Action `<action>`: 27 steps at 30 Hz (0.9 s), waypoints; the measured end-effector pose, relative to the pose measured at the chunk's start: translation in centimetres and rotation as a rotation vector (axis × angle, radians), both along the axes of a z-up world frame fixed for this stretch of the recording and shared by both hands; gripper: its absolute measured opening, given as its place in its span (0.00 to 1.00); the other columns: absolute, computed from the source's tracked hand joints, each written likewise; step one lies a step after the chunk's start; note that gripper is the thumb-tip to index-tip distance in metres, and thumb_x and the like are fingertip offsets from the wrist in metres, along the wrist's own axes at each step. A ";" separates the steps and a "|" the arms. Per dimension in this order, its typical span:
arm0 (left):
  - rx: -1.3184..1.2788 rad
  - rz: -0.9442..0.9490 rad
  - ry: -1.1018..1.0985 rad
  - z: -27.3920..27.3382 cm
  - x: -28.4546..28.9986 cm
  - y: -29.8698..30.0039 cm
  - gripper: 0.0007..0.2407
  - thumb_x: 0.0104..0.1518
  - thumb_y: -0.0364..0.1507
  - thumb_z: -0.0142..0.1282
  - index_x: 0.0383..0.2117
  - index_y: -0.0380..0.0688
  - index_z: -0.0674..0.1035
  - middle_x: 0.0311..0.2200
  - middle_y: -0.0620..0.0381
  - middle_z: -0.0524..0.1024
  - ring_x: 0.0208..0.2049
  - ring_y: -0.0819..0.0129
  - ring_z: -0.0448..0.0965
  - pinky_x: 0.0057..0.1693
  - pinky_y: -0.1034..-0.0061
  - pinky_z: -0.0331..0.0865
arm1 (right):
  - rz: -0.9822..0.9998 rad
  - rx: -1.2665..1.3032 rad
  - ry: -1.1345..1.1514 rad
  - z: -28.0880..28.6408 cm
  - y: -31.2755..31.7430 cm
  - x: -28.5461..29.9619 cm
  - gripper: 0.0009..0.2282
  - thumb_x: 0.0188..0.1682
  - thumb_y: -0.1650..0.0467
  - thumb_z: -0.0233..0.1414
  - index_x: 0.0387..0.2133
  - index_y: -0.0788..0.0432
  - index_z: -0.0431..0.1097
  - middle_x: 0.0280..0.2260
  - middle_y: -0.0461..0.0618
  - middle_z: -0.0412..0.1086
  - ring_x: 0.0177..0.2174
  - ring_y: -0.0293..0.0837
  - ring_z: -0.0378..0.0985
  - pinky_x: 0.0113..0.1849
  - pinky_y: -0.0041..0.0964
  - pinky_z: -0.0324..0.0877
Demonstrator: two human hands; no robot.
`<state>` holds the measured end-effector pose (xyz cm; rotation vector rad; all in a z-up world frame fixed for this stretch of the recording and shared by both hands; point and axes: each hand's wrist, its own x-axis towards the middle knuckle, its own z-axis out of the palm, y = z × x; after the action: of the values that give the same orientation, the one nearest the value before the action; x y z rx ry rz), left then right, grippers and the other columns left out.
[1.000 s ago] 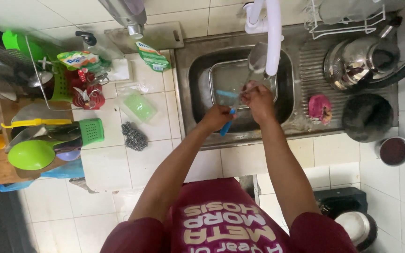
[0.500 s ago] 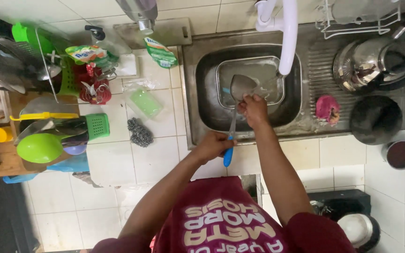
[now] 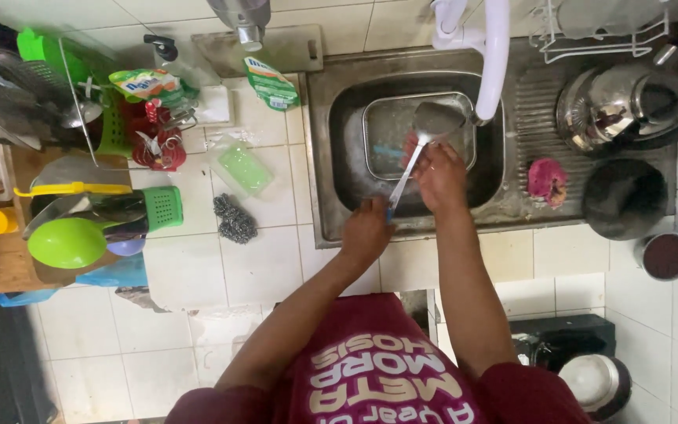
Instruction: The person trims the uneven edges of a stack of crepes by hand and then washes a metal strainer and a pan in a kitchen sink.
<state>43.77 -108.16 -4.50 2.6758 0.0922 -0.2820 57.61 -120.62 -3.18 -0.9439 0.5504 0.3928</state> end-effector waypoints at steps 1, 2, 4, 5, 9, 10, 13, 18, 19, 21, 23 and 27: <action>0.001 0.001 -0.001 -0.1 0.5 0.1 0.23 0.48 0.35 0.70 0.47 0.38 0.73 0.38 0.46 0.77 0.33 0.48 0.85 0.39 0.60 0.80 | 0.001 0.001 -0.001 -0.3 -0.5 -0.2 0.05 0.58 0.71 0.44 0.33 0.52 0.64 0.44 0.52 0.78 0.44 0.46 0.83 0.44 0.46 0.80; -0.101 -0.004 0.066 -0.2 1.0 0.2 0.21 0.51 0.34 0.67 0.47 0.38 0.73 0.40 0.44 0.75 0.35 0.45 0.84 0.40 0.55 0.80 | -0.022 0.039 -0.032 -0.6 -1.1 -0.3 0.05 0.58 0.72 0.45 0.32 0.51 0.65 0.45 0.53 0.77 0.44 0.47 0.83 0.45 0.44 0.80; -0.207 -0.011 0.139 -3.3 2.4 0.2 0.19 0.54 0.34 0.63 0.47 0.38 0.73 0.43 0.42 0.74 0.38 0.41 0.84 0.41 0.50 0.79 | -0.045 0.074 -0.056 -1.3 -1.7 -0.8 0.06 0.58 0.73 0.46 0.31 0.50 0.65 0.45 0.53 0.77 0.45 0.48 0.82 0.45 0.41 0.80; -0.352 -0.053 0.073 -6.2 3.2 0.2 0.15 0.53 0.33 0.60 0.44 0.39 0.75 0.38 0.41 0.76 0.37 0.38 0.83 0.41 0.50 0.78 | -0.048 0.068 -0.137 -1.6 -1.7 -1.1 0.04 0.58 0.72 0.47 0.33 0.50 0.65 0.42 0.52 0.77 0.41 0.45 0.82 0.44 0.37 0.78; -1.450 0.230 0.121 -0.2 7.4 1.2 0.17 0.64 0.31 0.54 0.56 0.38 0.75 0.49 0.49 0.77 0.49 0.64 0.75 0.56 0.69 0.71 | -0.057 0.074 -0.282 -5.9 -2.3 -1.9 0.02 0.59 0.72 0.48 0.41 0.55 0.67 0.37 0.56 0.77 0.36 0.46 0.82 0.42 0.35 0.76; -1.453 0.220 0.138 -0.1 8.7 1.2 0.17 0.64 0.31 0.54 0.56 0.38 0.75 0.49 0.49 0.77 0.49 0.64 0.75 0.56 0.69 0.71 | -0.073 0.066 -0.278 -6.6 -2.2 -2.2 0.02 0.59 0.72 0.48 0.41 0.55 0.67 0.37 0.56 0.77 0.36 0.46 0.82 0.42 0.35 0.76; -1.395 0.245 0.133 -1.0 11.6 0.0 0.15 0.66 0.38 0.60 0.54 0.44 0.80 0.46 0.52 0.81 0.47 0.70 0.79 0.54 0.67 0.74 | -0.125 0.083 -0.372 -6.8 -2.1 -2.9 0.05 0.60 0.73 0.47 0.43 0.61 0.68 0.39 0.58 0.76 0.40 0.46 0.81 0.49 0.39 0.75; -1.628 0.439 0.009 5.3 12.6 -2.9 0.03 0.59 0.29 0.65 0.34 0.47 0.87 0.28 0.62 0.82 0.33 0.82 0.77 0.42 0.82 0.75 | -0.159 -0.123 -0.614 -2.4 -2.3 -2.1 0.05 0.60 0.71 0.48 0.35 0.59 0.68 0.30 0.50 0.71 0.33 0.39 0.73 0.42 0.34 0.69; -1.627 0.443 0.011 3.8 12.6 -3.6 0.03 0.59 0.29 0.65 0.34 0.47 0.87 0.28 0.62 0.82 0.33 0.82 0.77 0.42 0.82 0.75 | -0.158 -0.124 -0.611 -2.5 -2.7 -2.3 0.05 0.60 0.71 0.48 0.35 0.59 0.68 0.30 0.50 0.71 0.33 0.39 0.73 0.42 0.34 0.69; -1.632 0.519 -0.028 0.9 13.4 -4.7 0.04 0.59 0.29 0.66 0.36 0.46 0.86 0.28 0.64 0.81 0.29 0.82 0.77 0.39 0.83 0.75 | -0.098 -0.268 -0.675 -2.7 -3.2 -1.9 0.06 0.60 0.72 0.49 0.33 0.58 0.67 0.29 0.46 0.68 0.33 0.36 0.69 0.42 0.33 0.64; -1.633 0.545 -0.014 1.3 13.1 -4.3 0.04 0.61 0.30 0.64 0.37 0.47 0.86 0.28 0.64 0.81 0.28 0.81 0.78 0.38 0.84 0.75 | -0.054 -0.335 -0.678 -3.6 -2.9 -2.4 0.04 0.59 0.74 0.50 0.34 0.58 0.69 0.30 0.46 0.70 0.34 0.36 0.71 0.43 0.33 0.65; -1.771 0.712 0.076 6.9 13.0 -3.0 0.08 0.56 0.37 0.68 0.30 0.51 0.80 0.21 0.70 0.73 0.18 0.80 0.75 0.27 0.90 0.71 | 0.054 -0.450 -0.682 -6.5 -2.5 -3.5 0.04 0.54 0.81 0.55 0.39 0.62 0.71 0.34 0.48 0.75 0.37 0.35 0.76 0.46 0.33 0.70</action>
<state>56.73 -111.20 2.36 0.7835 0.5069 -0.0989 54.09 -123.07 -9.67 -1.4422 -0.0213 -0.0271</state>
